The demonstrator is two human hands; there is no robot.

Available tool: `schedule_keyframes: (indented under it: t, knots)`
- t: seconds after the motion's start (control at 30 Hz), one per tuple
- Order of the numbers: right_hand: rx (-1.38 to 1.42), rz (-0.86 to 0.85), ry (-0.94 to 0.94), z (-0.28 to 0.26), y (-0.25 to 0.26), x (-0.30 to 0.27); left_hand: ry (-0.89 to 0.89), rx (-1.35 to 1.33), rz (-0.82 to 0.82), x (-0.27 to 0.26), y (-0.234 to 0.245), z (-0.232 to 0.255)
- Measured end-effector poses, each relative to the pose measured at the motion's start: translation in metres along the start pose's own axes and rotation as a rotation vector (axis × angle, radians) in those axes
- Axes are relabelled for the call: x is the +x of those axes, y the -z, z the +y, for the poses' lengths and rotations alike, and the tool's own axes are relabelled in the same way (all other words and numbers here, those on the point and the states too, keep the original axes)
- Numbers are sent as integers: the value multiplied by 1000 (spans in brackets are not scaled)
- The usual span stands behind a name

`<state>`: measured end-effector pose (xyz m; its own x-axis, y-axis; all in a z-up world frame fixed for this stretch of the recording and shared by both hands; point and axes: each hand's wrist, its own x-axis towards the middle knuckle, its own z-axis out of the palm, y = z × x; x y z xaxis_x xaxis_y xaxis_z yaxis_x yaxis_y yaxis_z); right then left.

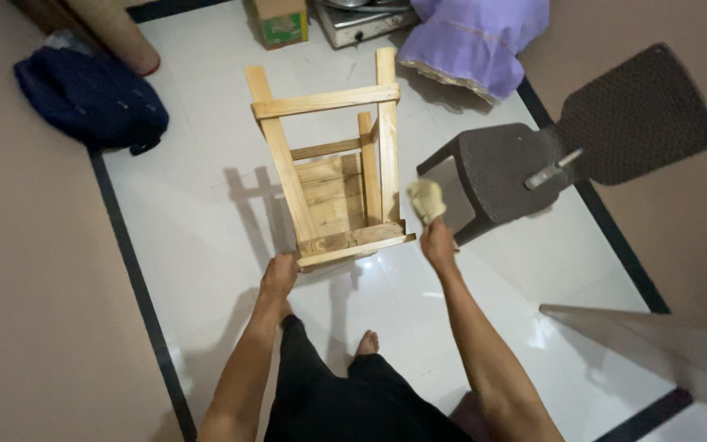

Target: The person cleans a wooden stool by wiping its surfaces with a cloth. They spray a cleaning solution onto the cloth and wipe the stool's legs and seat. The person repositions the stool and continues wiping different parts of it.

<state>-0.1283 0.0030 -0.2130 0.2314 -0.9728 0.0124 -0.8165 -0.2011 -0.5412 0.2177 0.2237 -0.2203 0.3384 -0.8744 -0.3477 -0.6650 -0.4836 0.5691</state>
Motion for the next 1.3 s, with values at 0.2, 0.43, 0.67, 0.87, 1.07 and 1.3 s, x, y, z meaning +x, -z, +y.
schedule_keyframes:
  t: [0.2, 0.43, 0.67, 0.87, 1.07, 1.3]
  knots:
    - [-99, 191, 130, -71, -49, -87, -319, 199, -79, 13, -22, -36]
    - [-234, 263, 51, -154, -89, -123, -469, 76, -121, -7, 22, -14]
    - [-193, 206, 86, -245, -126, -162, -440, 25, -178, -3, 37, -11]
    - [371, 403, -388, -187, -86, -136, -382, -293, -143, -5, 43, -12]
    - [429, 592, -580, -132, 23, -64, -309, -282, -89, -13, 30, -19]
    - [-142, -100, -403, -96, -60, -27, -117, -181, -103, -15, 32, -7]
